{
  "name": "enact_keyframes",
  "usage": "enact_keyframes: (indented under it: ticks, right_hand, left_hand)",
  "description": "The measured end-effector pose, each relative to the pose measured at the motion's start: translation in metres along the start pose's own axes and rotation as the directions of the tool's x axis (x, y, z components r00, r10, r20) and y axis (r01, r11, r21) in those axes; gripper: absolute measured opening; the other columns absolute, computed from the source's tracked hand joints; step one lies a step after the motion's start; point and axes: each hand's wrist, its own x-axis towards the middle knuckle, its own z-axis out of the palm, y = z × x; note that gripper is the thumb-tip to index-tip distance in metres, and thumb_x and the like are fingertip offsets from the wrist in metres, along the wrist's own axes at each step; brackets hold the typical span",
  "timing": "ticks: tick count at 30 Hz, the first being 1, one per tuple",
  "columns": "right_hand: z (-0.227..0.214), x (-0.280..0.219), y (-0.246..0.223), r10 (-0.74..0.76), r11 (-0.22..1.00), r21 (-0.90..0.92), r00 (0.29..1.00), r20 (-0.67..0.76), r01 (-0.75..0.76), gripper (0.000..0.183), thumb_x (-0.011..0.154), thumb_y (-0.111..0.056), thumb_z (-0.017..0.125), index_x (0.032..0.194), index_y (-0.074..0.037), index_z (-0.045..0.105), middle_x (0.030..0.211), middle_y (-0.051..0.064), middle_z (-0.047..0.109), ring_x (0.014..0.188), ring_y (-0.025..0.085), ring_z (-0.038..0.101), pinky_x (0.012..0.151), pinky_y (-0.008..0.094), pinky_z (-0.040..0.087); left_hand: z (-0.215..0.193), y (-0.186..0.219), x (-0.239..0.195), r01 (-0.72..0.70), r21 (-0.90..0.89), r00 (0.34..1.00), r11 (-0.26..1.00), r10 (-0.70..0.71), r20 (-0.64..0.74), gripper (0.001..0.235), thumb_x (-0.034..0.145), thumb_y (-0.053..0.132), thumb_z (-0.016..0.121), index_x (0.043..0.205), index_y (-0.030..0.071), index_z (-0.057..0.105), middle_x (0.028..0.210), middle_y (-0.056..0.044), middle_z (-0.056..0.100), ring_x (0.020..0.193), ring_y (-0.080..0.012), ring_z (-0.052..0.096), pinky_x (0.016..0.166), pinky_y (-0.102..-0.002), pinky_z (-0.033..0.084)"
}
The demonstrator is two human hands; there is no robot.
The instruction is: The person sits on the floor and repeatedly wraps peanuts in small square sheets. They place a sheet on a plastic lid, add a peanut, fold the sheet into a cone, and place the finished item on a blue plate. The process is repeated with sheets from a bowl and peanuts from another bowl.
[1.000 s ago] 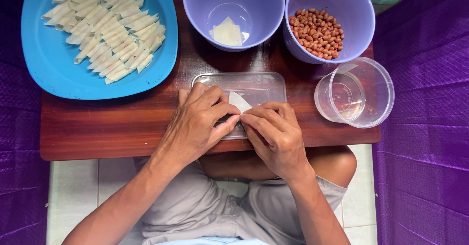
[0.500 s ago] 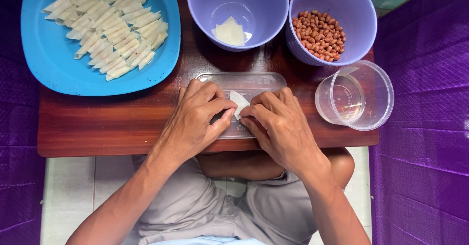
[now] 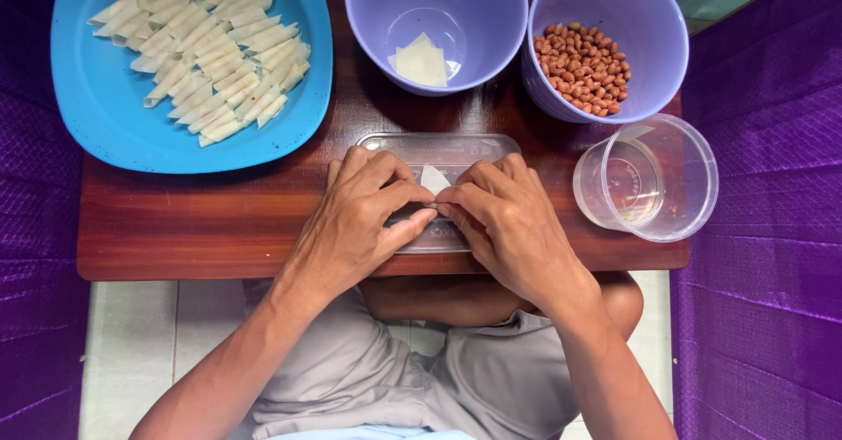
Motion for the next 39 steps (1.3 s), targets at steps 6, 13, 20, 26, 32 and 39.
enact_keyframes:
  ticks: [6, 13, 20, 26, 32, 39]
  right_hand:
    - [-0.003, 0.003, 0.011, 0.077, 0.974, 0.213, 0.997, 0.000, -0.076, 0.003, 0.090, -0.011, 0.077, 0.088, -0.010, 0.074, 0.082, 0.007, 0.063, 0.083, 0.028, 0.058, 0.075, 0.039, 0.051]
    - [-0.003, 0.005, 0.006, 0.063, 0.986, 0.155, 0.998, 0.031, -0.067, 0.004, 0.092, -0.011, 0.075, 0.088, -0.011, 0.074, 0.079, 0.006, 0.063, 0.079, 0.027, 0.058, 0.075, 0.039, 0.051]
    - [0.011, -0.008, 0.010, -0.041, 0.997, 0.067, 0.993, -0.110, 0.049, 0.008, 0.093, -0.010, 0.075, 0.099, -0.013, 0.074, 0.091, 0.003, 0.066, 0.086, 0.027, 0.061, 0.075, 0.038, 0.052]
    - [0.013, -0.010, 0.011, -0.082, 0.997, -0.011, 0.987, -0.139, 0.082, 0.008, 0.091, -0.010, 0.078, 0.098, -0.013, 0.075, 0.093, 0.004, 0.067, 0.088, 0.026, 0.060, 0.075, 0.038, 0.052]
    - [0.009, -0.003, 0.010, -0.047, 0.998, 0.034, 0.994, -0.099, 0.051, 0.006, 0.092, -0.010, 0.076, 0.096, -0.014, 0.076, 0.090, 0.003, 0.065, 0.087, 0.027, 0.058, 0.074, 0.037, 0.049]
    - [0.013, -0.003, 0.013, 0.013, 0.988, 0.155, 0.987, -0.159, 0.012, 0.002, 0.093, -0.011, 0.076, 0.093, -0.012, 0.077, 0.087, 0.006, 0.063, 0.085, 0.026, 0.058, 0.077, 0.038, 0.050]
  left_hand:
    - [-0.001, 0.003, 0.001, 0.021, 0.008, 1.000, 1.000, -0.021, 0.020, 0.007, 0.095, 0.024, 0.069, 0.093, 0.018, 0.073, 0.097, -0.001, 0.058, 0.101, -0.0232, 0.053, 0.083, -0.037, 0.040]
    - [0.002, 0.001, 0.002, 0.039, 0.005, 0.999, 0.999, -0.040, 0.028, 0.007, 0.095, 0.024, 0.070, 0.094, 0.018, 0.073, 0.097, -0.001, 0.057, 0.101, -0.0233, 0.052, 0.083, -0.037, 0.039]
    - [0.005, -0.001, 0.004, 0.069, 0.011, 0.998, 0.998, -0.069, 0.010, 0.008, 0.093, 0.025, 0.071, 0.089, 0.018, 0.071, 0.095, 0.000, 0.056, 0.100, -0.0234, 0.053, 0.082, -0.038, 0.039]
    - [0.003, 0.000, 0.003, 0.079, -0.003, 0.997, 0.997, -0.079, 0.017, 0.009, 0.092, 0.025, 0.072, 0.096, 0.017, 0.071, 0.095, -0.001, 0.056, 0.101, -0.0242, 0.053, 0.082, -0.039, 0.040]
    - [-0.002, 0.002, 0.002, 0.091, -0.034, 0.996, 0.995, -0.090, 0.025, 0.015, 0.090, 0.023, 0.073, 0.103, 0.016, 0.070, 0.097, -0.002, 0.057, 0.102, -0.0251, 0.054, 0.082, -0.038, 0.041]
    - [0.001, 0.000, 0.002, 0.065, -0.009, 0.997, 0.998, -0.065, 0.031, 0.008, 0.092, 0.024, 0.071, 0.094, 0.016, 0.073, 0.096, -0.001, 0.057, 0.101, -0.0238, 0.052, 0.083, -0.038, 0.041]
